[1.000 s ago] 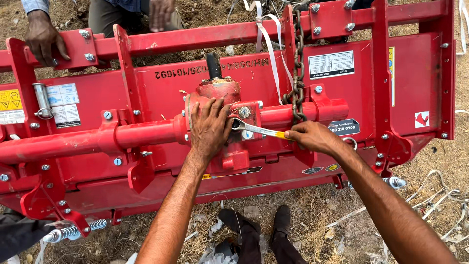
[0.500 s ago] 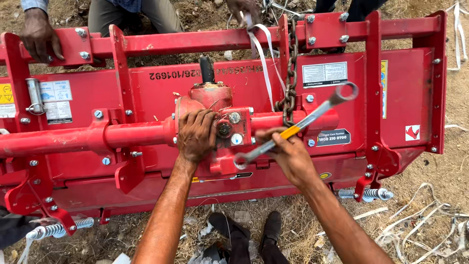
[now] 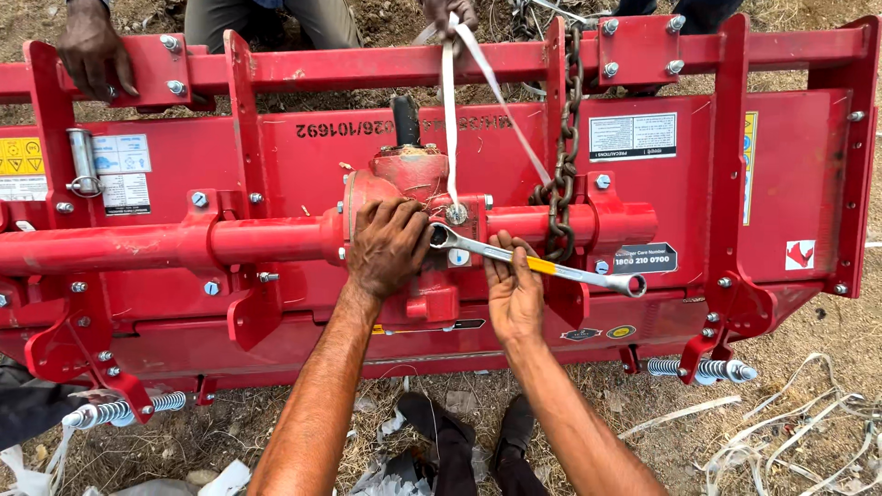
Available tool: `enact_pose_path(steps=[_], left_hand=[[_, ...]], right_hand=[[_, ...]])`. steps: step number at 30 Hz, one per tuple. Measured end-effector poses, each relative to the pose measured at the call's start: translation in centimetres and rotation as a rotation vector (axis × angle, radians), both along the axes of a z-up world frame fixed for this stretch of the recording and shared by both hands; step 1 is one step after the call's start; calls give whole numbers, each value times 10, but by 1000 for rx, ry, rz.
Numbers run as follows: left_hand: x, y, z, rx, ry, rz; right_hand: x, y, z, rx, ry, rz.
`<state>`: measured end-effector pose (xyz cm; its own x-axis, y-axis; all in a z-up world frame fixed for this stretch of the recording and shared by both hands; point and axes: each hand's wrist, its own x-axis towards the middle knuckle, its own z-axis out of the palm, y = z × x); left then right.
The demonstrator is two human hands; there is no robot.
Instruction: The person assembles and secures components on a red agricultural machine using a wrench and a metal pin. They insert the pin through a joint on the machine's central shaft, then use a wrench to tighten a bolt on a nearby red housing while other people assist in steadying the equipment.
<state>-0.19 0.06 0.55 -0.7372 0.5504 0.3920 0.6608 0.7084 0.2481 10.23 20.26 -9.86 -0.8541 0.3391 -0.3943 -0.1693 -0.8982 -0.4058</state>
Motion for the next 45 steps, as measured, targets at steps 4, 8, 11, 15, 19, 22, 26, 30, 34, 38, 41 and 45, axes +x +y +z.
enact_pose_path(steps=[4,8,11,15,19,22,26,30,34,38,41,45], left_hand=[[-3,0,-6,-73,73,-3],[-3,0,-14,-133,81,-21],[-4,0,-17,-140,89,-40],[-4,1,-18,-139,50,-42],[-3,0,-14,-124,56,-41],[-4,0,-13,-140,55,-54],[-5,-2,-14,-146,54,-89],[-5,-1,-15,-175,47,-78],[-5,-1,-18,-183,53,-76],[-4,-4,-19,-179,53,-80],[-4,-1,-20,-206,87,-64],[-6,3,-20,-185,89,-93]], right_hand=[[19,-20,7,11,-69,-42],[39,-33,14,-35,-125,10],[38,-29,14,-56,-205,52],[10,6,7,161,-189,122],[-36,52,10,303,-122,393],[-45,65,14,357,-130,489],[-23,53,6,329,-166,447],[0,24,-5,220,-158,262],[-1,23,-2,210,-129,224],[-7,42,20,268,-152,372],[12,52,38,392,-235,476],[72,76,52,678,-513,-52]])
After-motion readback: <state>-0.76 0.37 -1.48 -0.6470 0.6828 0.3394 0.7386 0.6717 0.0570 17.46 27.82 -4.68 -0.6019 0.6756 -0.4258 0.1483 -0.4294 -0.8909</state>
